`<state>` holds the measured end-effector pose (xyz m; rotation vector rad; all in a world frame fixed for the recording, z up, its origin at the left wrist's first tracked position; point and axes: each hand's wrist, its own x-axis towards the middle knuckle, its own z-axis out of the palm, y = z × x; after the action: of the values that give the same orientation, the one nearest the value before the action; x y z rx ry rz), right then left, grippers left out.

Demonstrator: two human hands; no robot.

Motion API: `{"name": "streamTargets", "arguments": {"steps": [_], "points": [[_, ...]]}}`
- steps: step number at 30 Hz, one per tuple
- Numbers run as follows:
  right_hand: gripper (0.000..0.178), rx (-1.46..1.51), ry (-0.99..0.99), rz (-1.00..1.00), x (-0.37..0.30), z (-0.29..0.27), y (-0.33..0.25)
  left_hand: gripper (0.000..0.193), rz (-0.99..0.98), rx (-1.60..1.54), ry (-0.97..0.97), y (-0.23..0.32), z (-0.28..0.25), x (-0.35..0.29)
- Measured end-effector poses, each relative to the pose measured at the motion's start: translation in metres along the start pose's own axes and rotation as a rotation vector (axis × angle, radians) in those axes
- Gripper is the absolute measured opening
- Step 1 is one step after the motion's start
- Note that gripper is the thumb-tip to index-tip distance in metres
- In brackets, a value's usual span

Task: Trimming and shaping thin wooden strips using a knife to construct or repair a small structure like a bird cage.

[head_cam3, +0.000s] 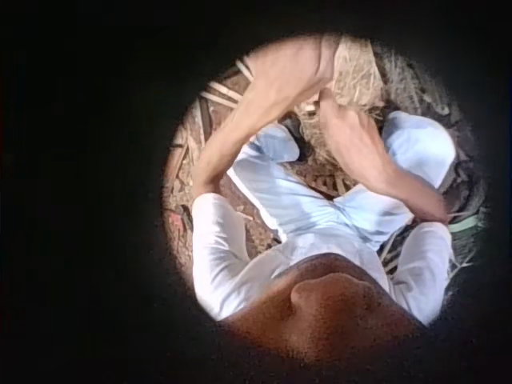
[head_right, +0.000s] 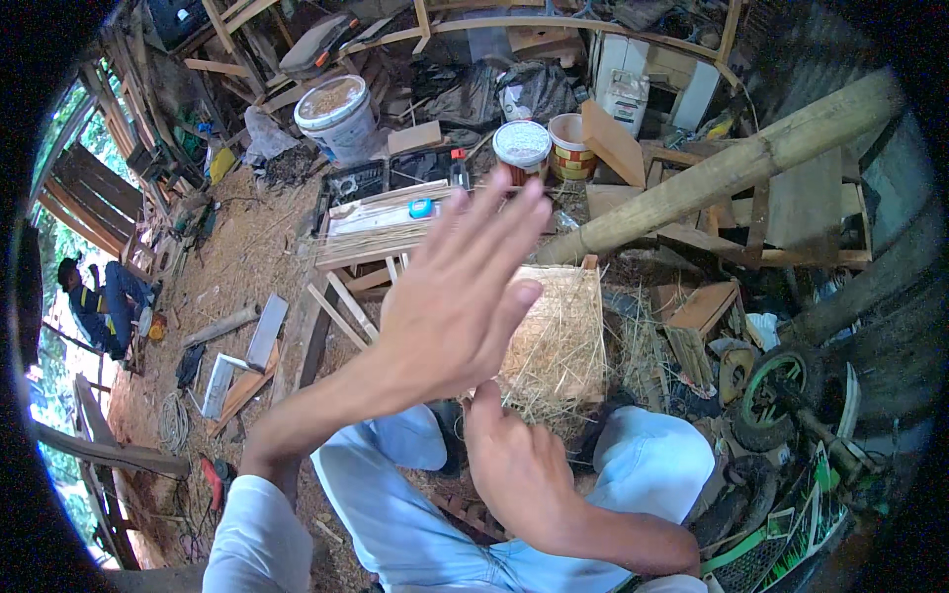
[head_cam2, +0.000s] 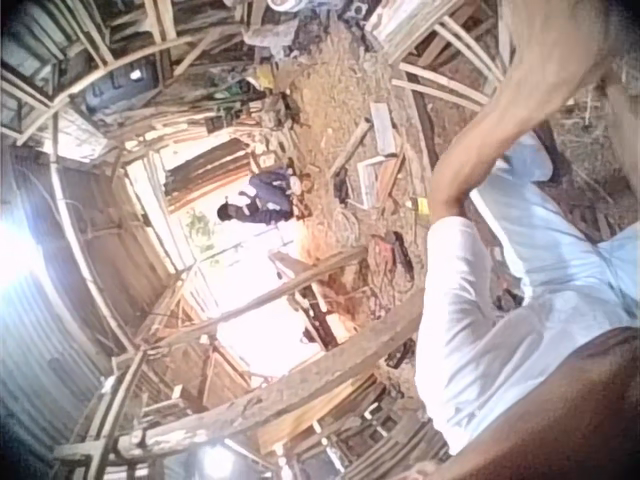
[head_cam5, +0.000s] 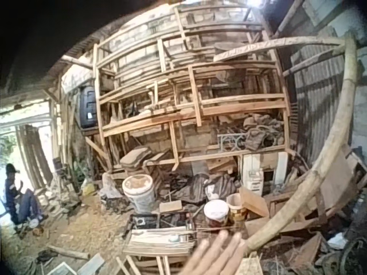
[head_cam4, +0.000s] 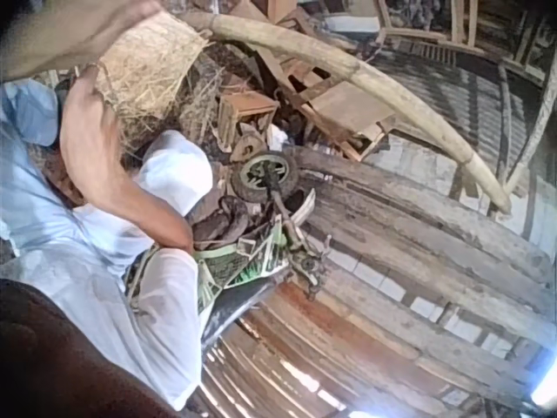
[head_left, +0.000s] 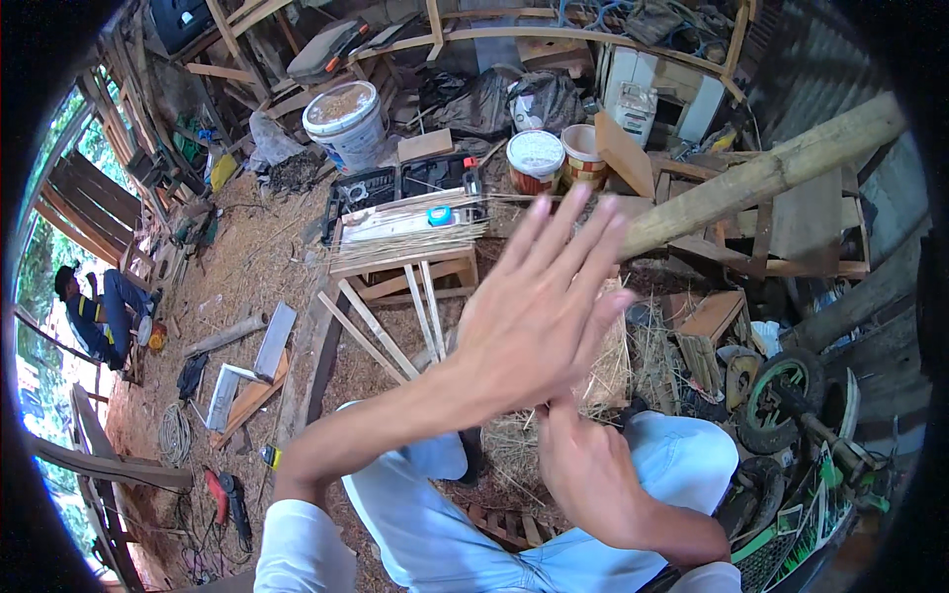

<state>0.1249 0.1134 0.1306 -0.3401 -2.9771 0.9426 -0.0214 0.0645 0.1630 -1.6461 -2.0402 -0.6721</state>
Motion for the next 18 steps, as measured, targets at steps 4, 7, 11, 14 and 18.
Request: {"name": "streamTargets", "arguments": {"steps": [4, 7, 11, 14, 18], "points": [[0.018, -0.048, 0.02, -0.125, -0.004, 0.007, 0.01, 0.055, 0.083, -0.002, -0.006, 0.012, -0.037, 0.024], [0.02, -0.025, 0.014, -0.216, -0.005, 0.001, 0.013, 0.053, 0.099, -0.021, -0.048, 0.013, -0.007, 0.014], [0.007, -0.202, 0.091, -0.192, -0.008, 0.003, 0.009, 0.05, 0.143, -0.17, -0.045, 0.021, -0.042, 0.033], [0.011, 0.02, 0.111, -0.126, 0.004, 0.006, 0.012, 0.049, 0.099, -0.074, -0.205, 0.01, -0.009, 0.016], [0.012, -0.116, 0.233, -0.32, 0.0, 0.015, 0.019, 0.052, 0.117, -0.063, -0.117, 0.014, -0.03, 0.027]]}}
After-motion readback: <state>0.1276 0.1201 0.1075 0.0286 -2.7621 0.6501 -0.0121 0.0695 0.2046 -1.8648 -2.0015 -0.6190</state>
